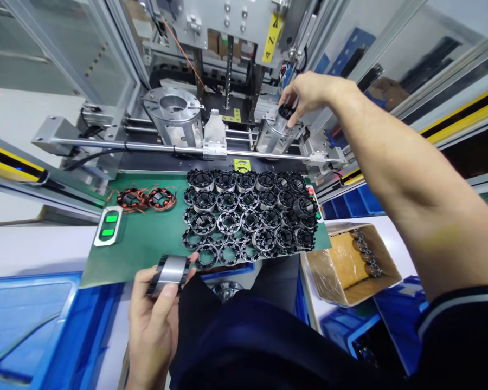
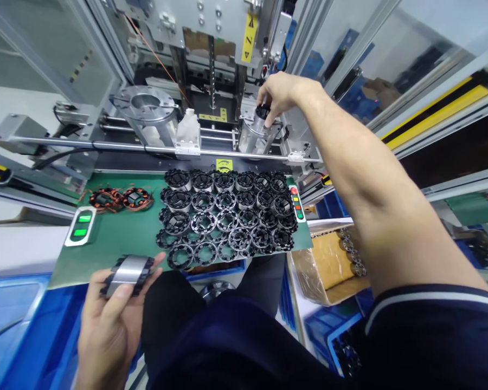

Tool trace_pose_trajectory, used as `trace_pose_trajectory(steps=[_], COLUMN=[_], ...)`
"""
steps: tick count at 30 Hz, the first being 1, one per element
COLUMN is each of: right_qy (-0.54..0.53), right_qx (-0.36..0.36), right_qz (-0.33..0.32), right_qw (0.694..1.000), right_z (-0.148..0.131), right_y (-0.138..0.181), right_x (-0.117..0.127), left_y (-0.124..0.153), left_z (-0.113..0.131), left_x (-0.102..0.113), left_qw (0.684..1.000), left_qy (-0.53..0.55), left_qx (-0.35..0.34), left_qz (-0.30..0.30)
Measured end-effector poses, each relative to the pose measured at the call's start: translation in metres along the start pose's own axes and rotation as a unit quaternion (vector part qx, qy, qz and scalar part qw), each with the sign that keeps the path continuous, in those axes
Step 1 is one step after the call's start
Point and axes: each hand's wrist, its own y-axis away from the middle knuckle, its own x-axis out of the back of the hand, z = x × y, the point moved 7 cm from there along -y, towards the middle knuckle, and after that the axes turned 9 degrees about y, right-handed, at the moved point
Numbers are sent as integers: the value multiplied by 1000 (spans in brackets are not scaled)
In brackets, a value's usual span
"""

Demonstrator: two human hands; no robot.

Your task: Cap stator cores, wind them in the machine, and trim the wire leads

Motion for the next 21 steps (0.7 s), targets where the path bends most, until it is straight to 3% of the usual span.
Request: trace_pose_trajectory(steps=[8,12,16,18,21], right_qy=[11,-24,-124,-170,-199], right_qx=[-8,-17,10,8,-30], right_qz=[-10,-12,61,96,115], right_qw=[1000,1000,990,981,973], right_z=[-7,-12,-34,-46,-59], right_y=[0,-3,-12,-19,-27], right_x=[1,19,43,35,-2], left_y=[1,-1,1,1,0], left_z=[-3,4,11,10,6], left_x=[17,30,38,41,51], left_qw=[998,997,997,998,997], left_qy=[-63,-79,-74,-59,-41], left_qx=[16,0,12,30,54], left_qz=[-25,-11,14,19,48])
